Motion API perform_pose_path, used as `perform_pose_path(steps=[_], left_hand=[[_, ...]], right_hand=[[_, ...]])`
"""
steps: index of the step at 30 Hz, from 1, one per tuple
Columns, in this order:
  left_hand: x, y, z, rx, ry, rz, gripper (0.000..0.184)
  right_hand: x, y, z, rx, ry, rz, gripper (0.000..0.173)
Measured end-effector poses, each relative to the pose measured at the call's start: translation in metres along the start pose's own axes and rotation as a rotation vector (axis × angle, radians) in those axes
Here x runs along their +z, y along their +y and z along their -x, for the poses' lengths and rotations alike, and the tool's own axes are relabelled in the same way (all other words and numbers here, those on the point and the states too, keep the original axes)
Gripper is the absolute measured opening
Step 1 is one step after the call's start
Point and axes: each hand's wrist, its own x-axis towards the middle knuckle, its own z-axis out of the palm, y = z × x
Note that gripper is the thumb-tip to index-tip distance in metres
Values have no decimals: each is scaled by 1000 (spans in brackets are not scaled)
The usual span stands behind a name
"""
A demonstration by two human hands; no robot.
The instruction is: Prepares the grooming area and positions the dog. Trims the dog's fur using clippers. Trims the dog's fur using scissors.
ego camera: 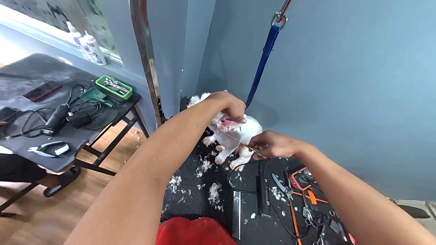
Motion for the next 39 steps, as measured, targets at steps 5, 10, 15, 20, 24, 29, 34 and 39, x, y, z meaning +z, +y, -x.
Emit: perform_pose_path(steps=[5,10,15,20,24,29,34,39], left_hand=[[-1,0,1,12,0,-19,51],[-2,2,2,22,-5,-33,51],[-3,3,3,24,-14,-19,51],[-1,3,4,26,-6,-24,52],[0,6,4,24,-17,-39,49],[14,14,16,-3,-21,59,46],[28,19,35,217,65,157,39],[19,9,66,362,232,375,35]], right_hand=[[7,7,-2,-50,64,-43,17],[12,2,0,-10,49,-68,15],[15,7,0,-41,68,-120,17],[19,6,0,-24,39,-124,17],[22,3,8,-39,37,-118,17],[32,1,31,39,-16,-94,18],[53,17,51,101,-58,-87,24],[81,32,65,120,-51,-136,23]])
